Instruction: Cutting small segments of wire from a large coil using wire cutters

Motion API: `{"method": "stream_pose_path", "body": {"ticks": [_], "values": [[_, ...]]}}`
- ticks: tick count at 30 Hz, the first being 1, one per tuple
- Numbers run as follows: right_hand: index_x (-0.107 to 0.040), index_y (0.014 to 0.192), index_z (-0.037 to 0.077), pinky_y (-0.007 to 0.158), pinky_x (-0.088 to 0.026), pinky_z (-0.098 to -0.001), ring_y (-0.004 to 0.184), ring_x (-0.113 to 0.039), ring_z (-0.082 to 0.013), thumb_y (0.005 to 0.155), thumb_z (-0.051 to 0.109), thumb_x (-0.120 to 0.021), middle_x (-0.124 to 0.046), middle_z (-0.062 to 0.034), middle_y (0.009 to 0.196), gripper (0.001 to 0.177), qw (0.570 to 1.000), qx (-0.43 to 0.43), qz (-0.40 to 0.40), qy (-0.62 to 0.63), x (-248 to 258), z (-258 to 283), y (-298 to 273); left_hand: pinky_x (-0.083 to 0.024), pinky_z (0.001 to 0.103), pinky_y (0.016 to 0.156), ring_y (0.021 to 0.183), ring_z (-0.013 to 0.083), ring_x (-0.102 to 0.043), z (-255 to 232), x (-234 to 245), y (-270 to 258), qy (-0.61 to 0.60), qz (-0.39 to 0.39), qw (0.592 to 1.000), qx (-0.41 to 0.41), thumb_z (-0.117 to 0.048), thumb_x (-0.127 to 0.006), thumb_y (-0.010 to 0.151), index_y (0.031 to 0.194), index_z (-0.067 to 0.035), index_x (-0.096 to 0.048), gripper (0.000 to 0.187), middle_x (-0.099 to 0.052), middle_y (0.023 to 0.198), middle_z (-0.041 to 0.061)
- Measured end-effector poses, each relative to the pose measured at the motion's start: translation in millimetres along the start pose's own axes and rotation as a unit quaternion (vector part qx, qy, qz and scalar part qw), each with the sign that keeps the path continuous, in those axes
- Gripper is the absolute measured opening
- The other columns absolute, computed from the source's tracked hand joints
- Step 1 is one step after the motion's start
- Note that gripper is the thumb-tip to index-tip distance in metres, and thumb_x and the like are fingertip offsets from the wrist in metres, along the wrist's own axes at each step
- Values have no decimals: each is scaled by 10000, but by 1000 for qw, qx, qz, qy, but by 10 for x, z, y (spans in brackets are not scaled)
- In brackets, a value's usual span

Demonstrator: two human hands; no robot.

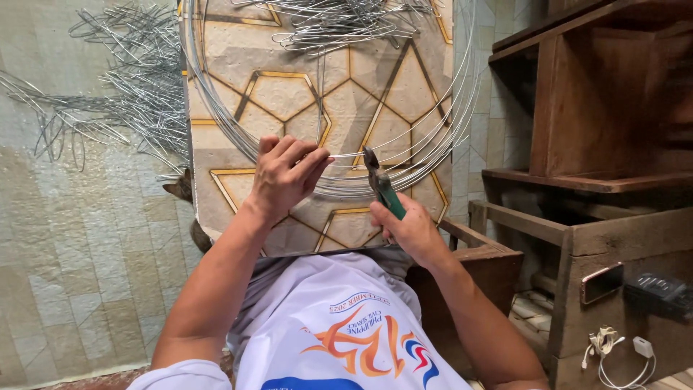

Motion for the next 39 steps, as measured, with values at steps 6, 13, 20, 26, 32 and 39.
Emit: {"method": "stream_pose_path", "body": {"ticks": [6,13,20,26,32,39], "values": [[-688,928,93,828,-570,-397,811,-717,-273,654,502,-934,-718,-119,756,551,993,13,32,-113,69,-179,128,-408,294,770,701,175,-596,-12,-32,-1,-18,-3,1000,-2,-189,-723,977,938,-182,-718,40,-625,835,-16],[-699,807,164,638,-536,-280,632,-695,-172,724,471,-870,-678,-34,586,361,995,-4,-24,-98,-24,-296,220,-412,300,767,706,187,-606,-1,-49,18,-15,4,1000,-7,-167,-736,959,915,-168,-711,51,-631,831,3],[-707,770,157,576,-513,-309,588,-650,-209,753,437,-878,-646,-93,575,329,993,12,-64,-98,-49,-352,220,-413,301,767,707,178,-601,11,-71,1,-18,21,1000,-2,-186,-709,979,933,-178,-717,47,-630,834,-11],[-670,821,76,510,-577,-283,506,-682,-178,875,351,-790,-687,-122,583,305,1000,-6,17,23,-23,-283,199,-418,306,764,718,184,-607,6,-80,-7,-7,37,999,-2,-180,-713,971,941,-191,-709,32,-620,831,-12],[-659,1043,47,612,-616,-373,767,-759,-263,913,155,-670,-702,-192,826,169,987,-16,61,147,6,-431,163,-423,300,762,715,189,-600,3,-85,-12,-8,37,999,0,-189,-685,994,942,-195,-700,54,-610,832,-15],[-725,895,111,450,-485,-279,436,-627,-183,860,277,-725,-652,-121,530,170,998,3,17,55,37,-381,157,-425,302,773,694,187,-594,1,-54,-12,-16,16,1000,-5,-184,-698,985,927,-193,-698,59,-614,824,-16]]}}
Point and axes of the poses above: each hand's wrist, its own y-axis towards the middle knuckle, its own x-axis out of the back of the hand, z = x × y, the point moved 3 cm from there along y, towards the middle knuckle
